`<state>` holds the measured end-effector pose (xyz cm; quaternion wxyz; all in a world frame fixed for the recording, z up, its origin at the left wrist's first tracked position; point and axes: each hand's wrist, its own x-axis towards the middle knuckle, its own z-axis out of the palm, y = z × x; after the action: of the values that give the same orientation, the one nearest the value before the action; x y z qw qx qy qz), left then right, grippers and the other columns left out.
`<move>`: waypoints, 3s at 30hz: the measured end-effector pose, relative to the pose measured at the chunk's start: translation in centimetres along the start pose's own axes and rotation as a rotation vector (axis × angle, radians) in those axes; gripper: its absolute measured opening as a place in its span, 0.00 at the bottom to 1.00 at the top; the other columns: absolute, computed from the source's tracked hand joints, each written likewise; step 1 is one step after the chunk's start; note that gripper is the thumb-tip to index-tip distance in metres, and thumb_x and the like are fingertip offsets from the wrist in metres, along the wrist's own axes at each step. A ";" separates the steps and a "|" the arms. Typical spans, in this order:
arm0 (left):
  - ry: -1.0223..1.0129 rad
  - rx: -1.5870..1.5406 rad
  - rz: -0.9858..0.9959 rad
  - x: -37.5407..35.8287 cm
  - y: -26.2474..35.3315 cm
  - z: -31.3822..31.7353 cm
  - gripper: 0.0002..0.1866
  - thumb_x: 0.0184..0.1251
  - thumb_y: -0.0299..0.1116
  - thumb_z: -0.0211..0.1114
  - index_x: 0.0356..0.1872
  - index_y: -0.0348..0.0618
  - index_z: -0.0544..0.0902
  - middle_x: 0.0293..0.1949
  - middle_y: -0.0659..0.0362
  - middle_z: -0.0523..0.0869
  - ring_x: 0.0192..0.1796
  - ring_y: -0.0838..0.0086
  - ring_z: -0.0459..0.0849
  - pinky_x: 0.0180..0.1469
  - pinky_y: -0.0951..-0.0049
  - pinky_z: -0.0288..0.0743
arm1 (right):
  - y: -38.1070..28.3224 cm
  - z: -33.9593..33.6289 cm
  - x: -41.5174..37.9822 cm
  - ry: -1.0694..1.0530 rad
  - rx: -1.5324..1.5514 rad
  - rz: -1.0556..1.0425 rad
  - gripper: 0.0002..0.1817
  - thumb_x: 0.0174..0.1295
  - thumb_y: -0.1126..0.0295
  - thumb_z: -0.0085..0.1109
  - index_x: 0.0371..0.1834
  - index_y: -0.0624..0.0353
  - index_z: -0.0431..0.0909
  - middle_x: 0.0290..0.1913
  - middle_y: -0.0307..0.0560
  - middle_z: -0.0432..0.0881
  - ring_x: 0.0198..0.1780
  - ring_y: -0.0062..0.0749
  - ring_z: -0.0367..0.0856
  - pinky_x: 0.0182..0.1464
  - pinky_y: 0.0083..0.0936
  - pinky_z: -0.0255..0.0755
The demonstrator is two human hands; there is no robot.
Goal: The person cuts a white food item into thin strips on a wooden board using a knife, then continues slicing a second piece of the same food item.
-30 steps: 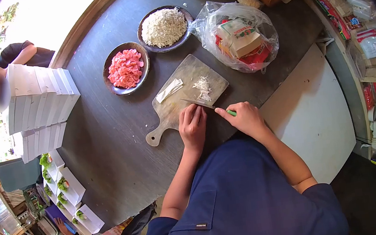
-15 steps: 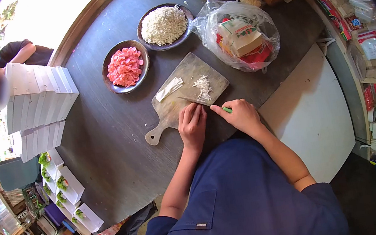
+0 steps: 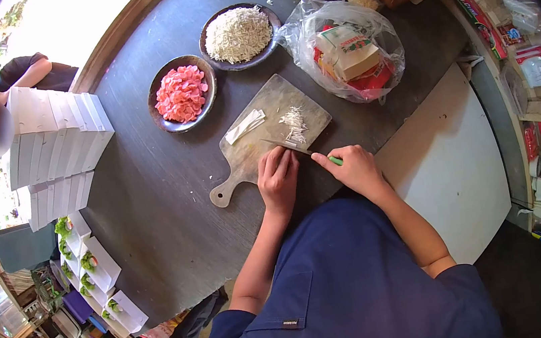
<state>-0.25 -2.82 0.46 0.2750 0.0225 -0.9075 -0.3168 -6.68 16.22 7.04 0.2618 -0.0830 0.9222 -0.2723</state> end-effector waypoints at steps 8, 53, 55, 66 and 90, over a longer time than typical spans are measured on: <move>-0.006 -0.012 -0.004 -0.1 0.0 0.1 0.12 0.61 0.20 0.79 0.47 0.35 0.92 0.50 0.54 0.92 0.51 0.58 0.91 0.57 0.59 0.86 | 0.4 0.3 0.2 0.012 0.010 -0.009 0.37 0.74 0.33 0.63 0.36 0.62 0.94 0.37 0.67 0.91 0.44 0.66 0.92 0.48 0.53 0.86; 0.021 -0.032 -0.016 -0.1 0.2 0.1 0.11 0.62 0.20 0.80 0.46 0.36 0.93 0.49 0.54 0.93 0.51 0.57 0.91 0.56 0.60 0.86 | -0.4 0.2 1.2 0.032 0.111 -0.025 0.34 0.74 0.34 0.65 0.37 0.60 0.95 0.33 0.64 0.90 0.40 0.65 0.91 0.44 0.50 0.84; 0.028 -0.013 -0.010 -0.1 0.1 0.2 0.11 0.62 0.20 0.80 0.45 0.36 0.93 0.49 0.55 0.92 0.51 0.57 0.91 0.56 0.60 0.87 | -0.2 0.0 0.8 0.047 0.131 -0.024 0.35 0.74 0.34 0.65 0.37 0.61 0.95 0.33 0.64 0.90 0.40 0.65 0.91 0.44 0.50 0.83; 0.012 0.002 -0.016 -0.3 -0.1 0.2 0.11 0.62 0.21 0.80 0.45 0.36 0.92 0.50 0.55 0.92 0.52 0.58 0.91 0.56 0.60 0.86 | -0.1 0.1 0.1 0.010 0.056 0.011 0.35 0.73 0.31 0.63 0.39 0.57 0.96 0.39 0.63 0.93 0.46 0.64 0.93 0.51 0.52 0.86; 0.026 -0.007 -0.017 -0.2 0.0 0.1 0.10 0.62 0.20 0.80 0.44 0.35 0.92 0.49 0.54 0.92 0.51 0.58 0.92 0.56 0.60 0.87 | -0.5 -0.1 0.2 -0.021 0.031 0.017 0.37 0.73 0.32 0.64 0.42 0.61 0.96 0.40 0.65 0.93 0.46 0.65 0.93 0.52 0.51 0.86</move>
<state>-0.10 -2.66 0.28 0.2842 0.0335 -0.9025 -0.3220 -6.89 15.80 7.28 0.2748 -0.0741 0.9158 -0.2835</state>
